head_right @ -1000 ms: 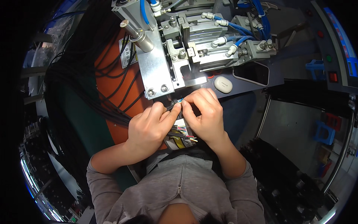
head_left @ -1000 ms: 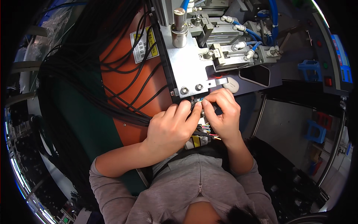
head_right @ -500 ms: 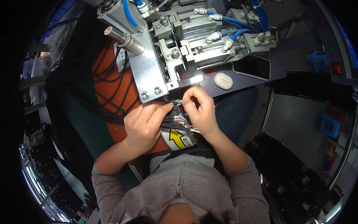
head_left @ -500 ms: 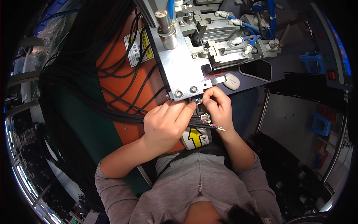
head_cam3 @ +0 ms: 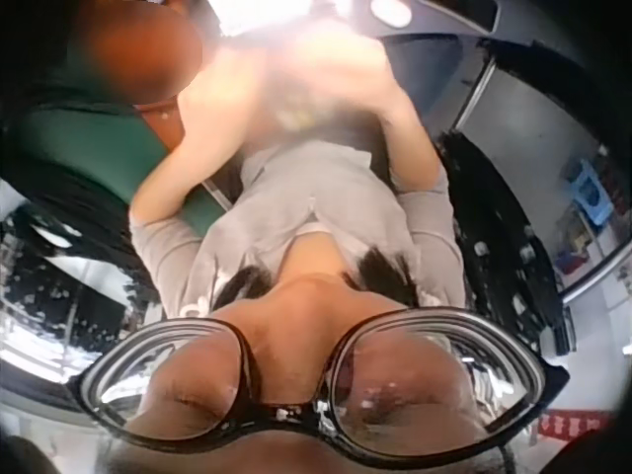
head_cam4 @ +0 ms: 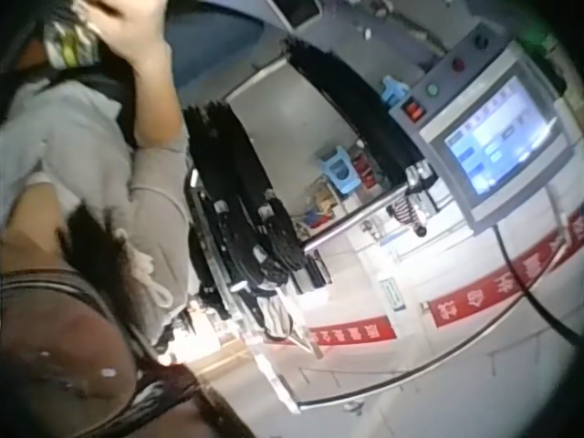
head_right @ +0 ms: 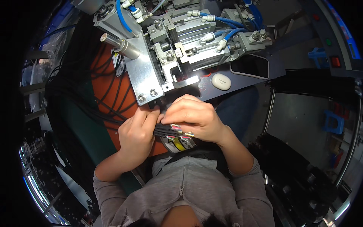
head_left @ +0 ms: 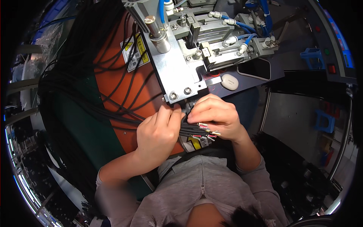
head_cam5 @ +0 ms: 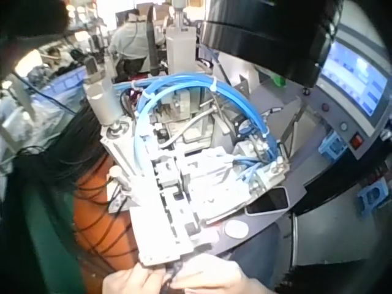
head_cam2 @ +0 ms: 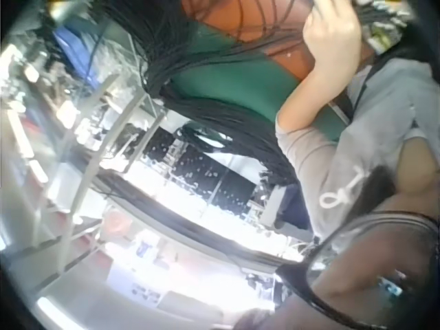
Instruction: The person repeatedly inserts individual wires from a bundle into a terminal block mounted on a machine. They pull wires from a large bundle, align the stripped ends, and push them into the block's slots one by one.
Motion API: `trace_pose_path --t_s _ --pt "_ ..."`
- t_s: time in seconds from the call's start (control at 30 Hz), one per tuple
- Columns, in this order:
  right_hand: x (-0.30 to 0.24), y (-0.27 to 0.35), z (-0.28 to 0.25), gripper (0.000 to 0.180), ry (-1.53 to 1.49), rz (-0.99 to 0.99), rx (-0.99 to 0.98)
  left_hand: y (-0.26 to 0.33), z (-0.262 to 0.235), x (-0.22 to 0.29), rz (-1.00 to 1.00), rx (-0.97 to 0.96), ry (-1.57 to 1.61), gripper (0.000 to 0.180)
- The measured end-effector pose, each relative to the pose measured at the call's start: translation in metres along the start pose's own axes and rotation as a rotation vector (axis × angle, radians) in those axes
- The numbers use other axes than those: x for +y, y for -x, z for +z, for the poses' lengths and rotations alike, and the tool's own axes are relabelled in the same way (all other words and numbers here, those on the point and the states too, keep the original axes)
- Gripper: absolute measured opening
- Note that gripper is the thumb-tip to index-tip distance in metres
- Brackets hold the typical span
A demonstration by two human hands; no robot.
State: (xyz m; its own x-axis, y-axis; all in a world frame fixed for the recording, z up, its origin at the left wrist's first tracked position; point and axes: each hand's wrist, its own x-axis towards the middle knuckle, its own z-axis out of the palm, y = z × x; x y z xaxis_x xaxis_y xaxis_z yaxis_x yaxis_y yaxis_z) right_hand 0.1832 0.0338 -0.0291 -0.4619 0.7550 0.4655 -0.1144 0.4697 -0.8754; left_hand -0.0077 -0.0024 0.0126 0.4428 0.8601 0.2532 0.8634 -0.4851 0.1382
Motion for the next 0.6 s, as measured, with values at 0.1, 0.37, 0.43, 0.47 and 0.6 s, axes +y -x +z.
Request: trace_pose_path --t_s 0.1,0.37,0.43,0.47,0.6 --pt "0.003 0.005 0.001 0.023 0.006 -0.041 0.062 -0.002 0.000 -0.005 0.087 0.077 0.149 0.022" --pt "-0.008 -0.002 0.010 0.018 -0.034 -0.069 0.259 -0.010 0.008 -0.009 0.258 0.314 0.393 0.031" --pt "-0.011 -0.003 0.029 0.021 -0.062 -0.067 0.499 -0.008 0.004 -0.008 0.213 0.298 0.411 0.028" --pt "-0.012 -0.003 0.033 0.023 -0.076 -0.067 0.619 -0.008 0.003 -0.008 0.191 0.290 0.420 0.027" --pt "-0.013 -0.011 0.024 0.029 0.295 -0.191 0.500 -0.007 0.007 -0.008 0.186 0.363 0.449 0.024"
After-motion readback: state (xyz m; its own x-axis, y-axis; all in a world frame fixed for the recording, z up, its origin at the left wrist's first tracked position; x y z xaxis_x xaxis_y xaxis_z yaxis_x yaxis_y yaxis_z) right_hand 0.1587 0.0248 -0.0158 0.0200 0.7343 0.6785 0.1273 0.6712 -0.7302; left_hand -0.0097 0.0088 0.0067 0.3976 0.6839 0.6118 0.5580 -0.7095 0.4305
